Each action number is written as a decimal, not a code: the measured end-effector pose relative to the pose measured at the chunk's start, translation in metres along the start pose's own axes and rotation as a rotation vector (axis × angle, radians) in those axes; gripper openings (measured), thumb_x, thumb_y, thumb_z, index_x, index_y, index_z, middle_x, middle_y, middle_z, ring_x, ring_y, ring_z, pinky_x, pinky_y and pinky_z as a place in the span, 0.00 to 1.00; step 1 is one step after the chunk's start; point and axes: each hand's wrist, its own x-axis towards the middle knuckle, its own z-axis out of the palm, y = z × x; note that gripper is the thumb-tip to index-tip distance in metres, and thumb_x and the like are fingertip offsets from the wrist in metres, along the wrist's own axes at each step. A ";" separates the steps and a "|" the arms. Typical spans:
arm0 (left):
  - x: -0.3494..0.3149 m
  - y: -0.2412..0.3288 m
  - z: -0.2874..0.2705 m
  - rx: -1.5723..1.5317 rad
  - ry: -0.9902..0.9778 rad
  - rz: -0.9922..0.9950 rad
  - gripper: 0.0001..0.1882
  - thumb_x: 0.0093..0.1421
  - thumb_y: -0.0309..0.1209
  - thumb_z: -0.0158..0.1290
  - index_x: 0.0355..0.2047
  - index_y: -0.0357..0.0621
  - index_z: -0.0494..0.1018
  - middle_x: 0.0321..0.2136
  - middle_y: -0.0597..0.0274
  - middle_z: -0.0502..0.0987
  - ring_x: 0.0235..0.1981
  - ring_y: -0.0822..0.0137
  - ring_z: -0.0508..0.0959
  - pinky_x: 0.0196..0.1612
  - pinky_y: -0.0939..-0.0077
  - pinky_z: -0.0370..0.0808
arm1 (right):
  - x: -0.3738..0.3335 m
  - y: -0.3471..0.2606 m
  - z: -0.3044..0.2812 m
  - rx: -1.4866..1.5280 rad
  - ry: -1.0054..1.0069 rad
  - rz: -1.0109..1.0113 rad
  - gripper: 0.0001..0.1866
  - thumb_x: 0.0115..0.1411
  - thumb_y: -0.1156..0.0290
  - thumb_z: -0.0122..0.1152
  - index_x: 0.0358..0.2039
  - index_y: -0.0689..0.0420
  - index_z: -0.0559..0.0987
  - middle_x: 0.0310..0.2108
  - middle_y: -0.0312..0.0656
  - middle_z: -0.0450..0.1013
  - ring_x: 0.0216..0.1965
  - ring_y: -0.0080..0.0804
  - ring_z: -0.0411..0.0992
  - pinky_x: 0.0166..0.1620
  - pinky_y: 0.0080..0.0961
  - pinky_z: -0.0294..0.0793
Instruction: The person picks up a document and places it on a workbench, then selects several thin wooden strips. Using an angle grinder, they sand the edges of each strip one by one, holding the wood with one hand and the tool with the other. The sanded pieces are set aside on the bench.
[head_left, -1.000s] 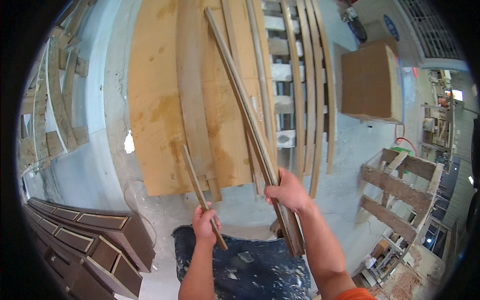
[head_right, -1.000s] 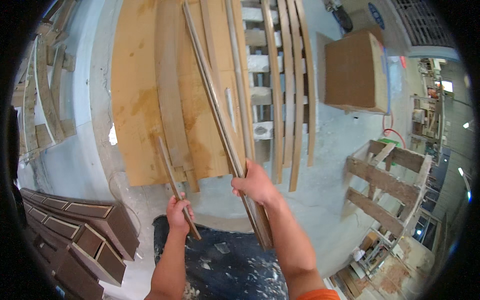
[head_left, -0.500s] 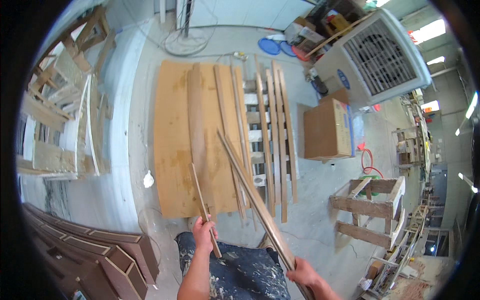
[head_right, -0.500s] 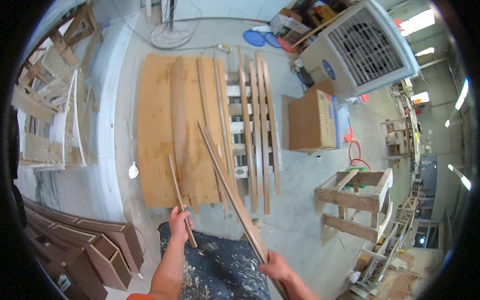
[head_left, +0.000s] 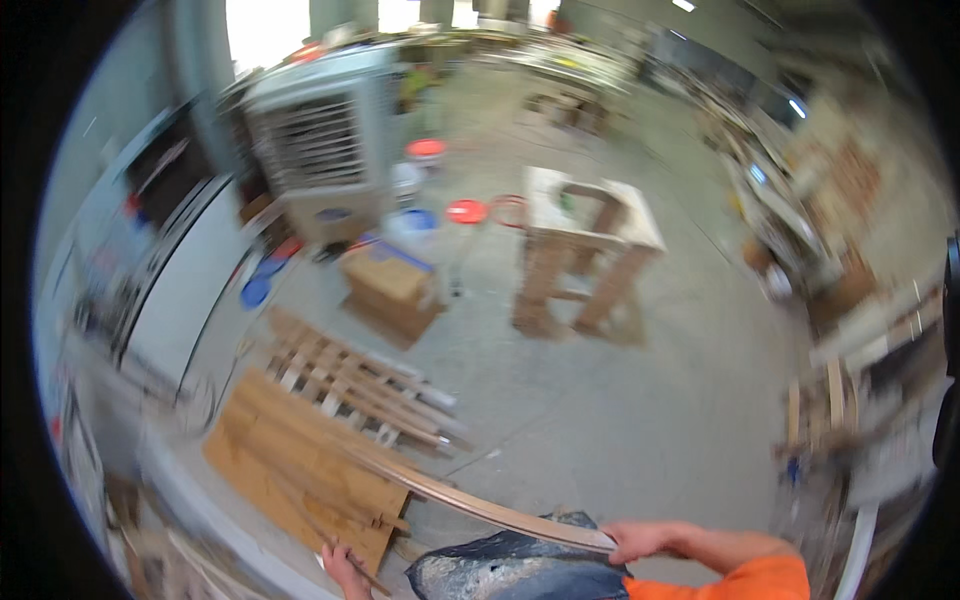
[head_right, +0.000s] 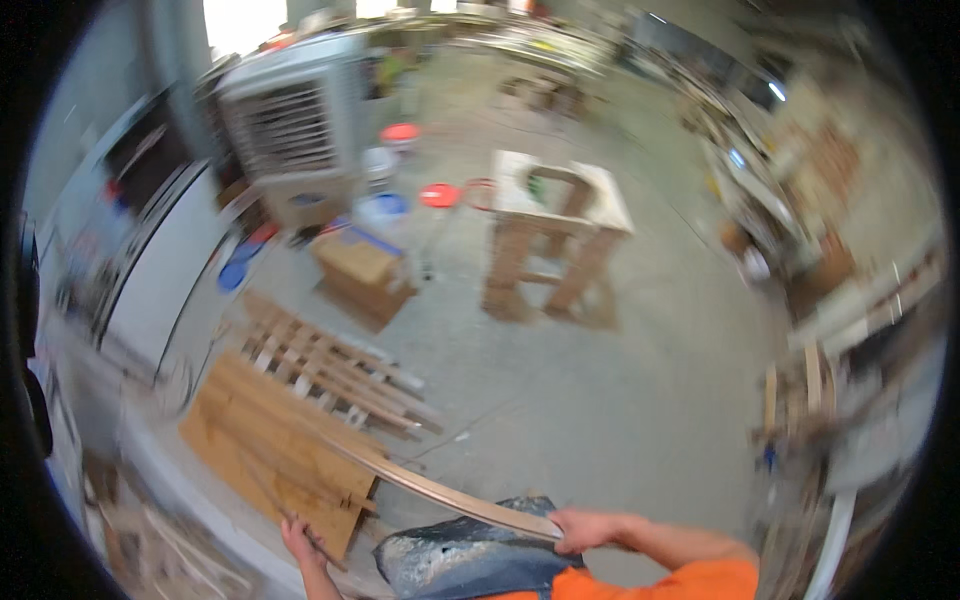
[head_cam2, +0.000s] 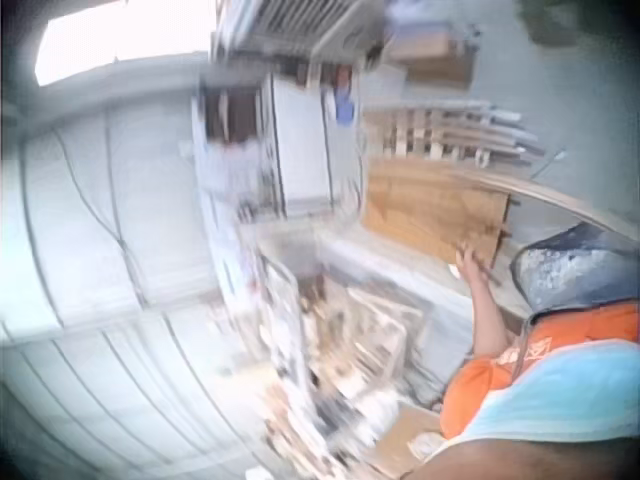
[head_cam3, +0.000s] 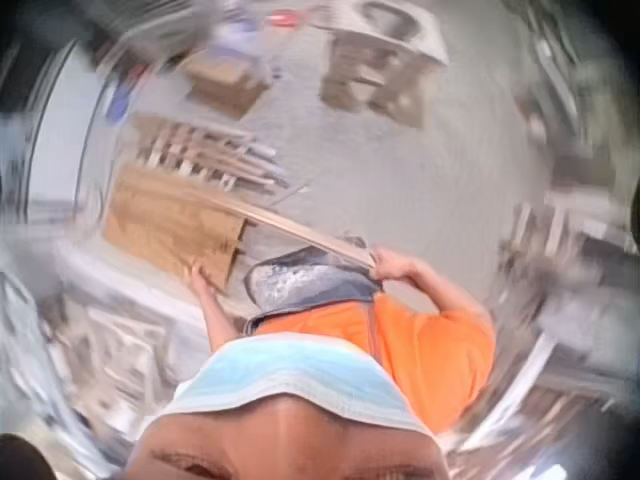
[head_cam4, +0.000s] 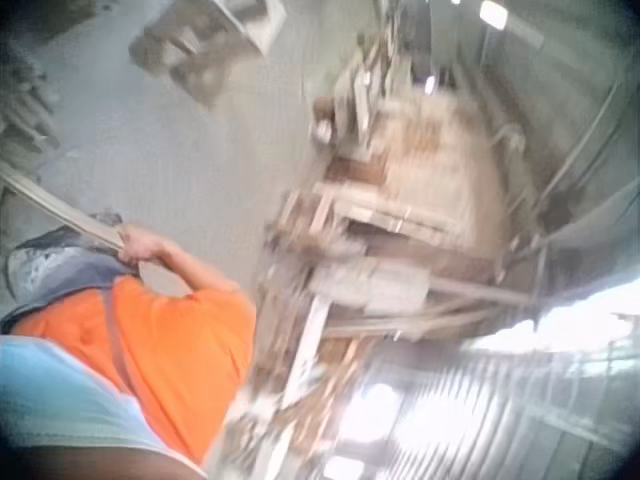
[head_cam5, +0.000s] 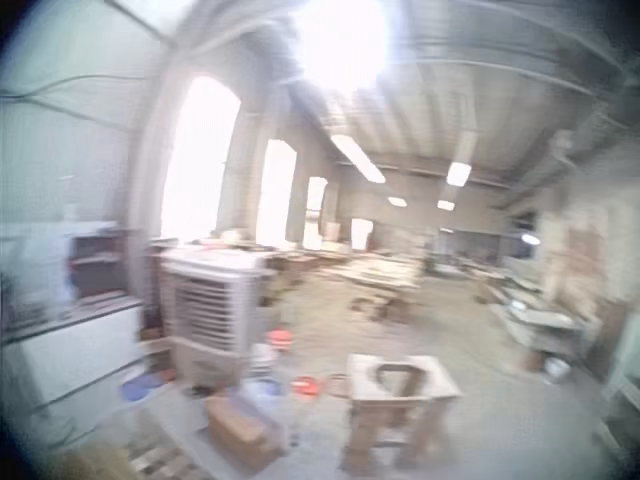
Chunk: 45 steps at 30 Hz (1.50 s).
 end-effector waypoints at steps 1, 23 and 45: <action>-0.013 -0.002 0.006 0.050 -0.010 0.019 0.19 0.56 0.27 0.49 0.50 0.51 0.71 0.22 0.69 0.67 0.15 0.71 0.68 0.16 0.75 0.65 | -0.016 0.012 -0.016 -0.006 -0.004 -0.010 0.14 0.54 0.72 0.62 0.41 0.60 0.75 0.23 0.35 0.71 0.24 0.24 0.69 0.28 0.27 0.71; -0.316 -0.070 0.638 0.479 -0.917 0.066 0.19 0.57 0.20 0.50 0.50 0.39 0.72 0.24 0.63 0.71 0.13 0.69 0.71 0.14 0.72 0.67 | -0.235 0.267 -0.208 0.694 0.811 0.041 0.19 0.51 0.68 0.65 0.41 0.64 0.75 0.27 0.44 0.76 0.28 0.31 0.76 0.31 0.31 0.75; -0.639 -0.239 1.324 0.596 -1.467 -0.089 0.15 0.60 0.20 0.53 0.48 0.39 0.75 0.26 0.61 0.75 0.15 0.69 0.73 0.15 0.74 0.68 | -0.351 0.458 -0.705 1.160 1.061 -0.073 0.23 0.52 0.75 0.66 0.50 0.65 0.74 0.30 0.43 0.75 0.28 0.30 0.76 0.34 0.30 0.77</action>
